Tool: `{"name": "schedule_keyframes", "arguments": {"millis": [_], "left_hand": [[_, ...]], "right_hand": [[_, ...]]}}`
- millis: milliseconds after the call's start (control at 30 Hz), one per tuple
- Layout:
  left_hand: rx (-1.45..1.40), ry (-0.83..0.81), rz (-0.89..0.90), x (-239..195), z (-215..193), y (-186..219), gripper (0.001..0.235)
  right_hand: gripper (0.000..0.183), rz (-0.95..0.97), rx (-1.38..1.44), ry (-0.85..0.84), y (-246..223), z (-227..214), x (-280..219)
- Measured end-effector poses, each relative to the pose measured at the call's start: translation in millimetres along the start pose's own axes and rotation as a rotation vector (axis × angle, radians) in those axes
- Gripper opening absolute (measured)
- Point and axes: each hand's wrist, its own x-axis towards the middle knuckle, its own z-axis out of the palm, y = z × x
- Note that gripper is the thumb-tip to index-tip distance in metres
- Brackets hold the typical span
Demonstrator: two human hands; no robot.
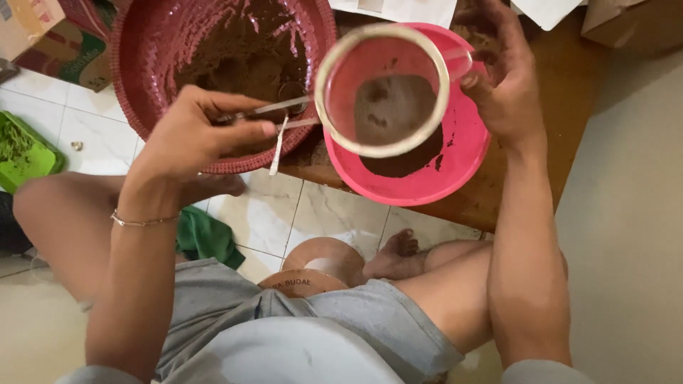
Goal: The person sits on the floor and uses a spoon to scoop a dark brown powder from a large red tray into a metal sieve. They then shake the sieve over a pink bowl to sift the powder, repeating the scooping and sifting process multiple times.
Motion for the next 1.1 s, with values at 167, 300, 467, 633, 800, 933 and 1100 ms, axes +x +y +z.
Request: {"name": "schedule_keyframes", "arguments": {"millis": [167, 300, 467, 633, 800, 933, 1100], "left_hand": [[-0.017, -0.029, -0.050, 3.0, 3.7, 0.3, 0.034], [-0.024, 0.027, -0.111, 0.9, 4.5, 12.5, 0.033], [-0.098, -0.038, 0.036, 6.0, -1.7, -9.1, 0.028], [-0.097, -0.081, 0.055, 5.1, -3.1, -12.3, 0.028], [-0.077, -0.095, 0.099, 3.5, -2.8, -15.1, 0.030], [-0.019, -0.001, 0.140, 2.1, -0.8, -12.2, 0.030], [-0.168, 0.042, -0.032, -2.2, 3.4, -1.5, 0.026]], "right_hand": [[0.082, 0.003, -0.056, 0.025, 5.3, -2.8, -0.7], [0.089, 0.000, -0.151, 0.006, 25.9, -12.9, -4.8], [0.090, -0.011, -0.139, -0.017, 0.7, -0.8, 1.3], [0.089, 0.007, -0.080, -0.025, 0.7, -3.1, 2.3], [0.089, -0.001, -0.154, -0.028, 6.1, -5.9, -1.3], [0.084, -0.083, -0.174, -0.048, 5.8, -4.8, 0.6], [0.089, 0.016, -0.090, 0.000, 5.5, -4.1, -2.6]]}}
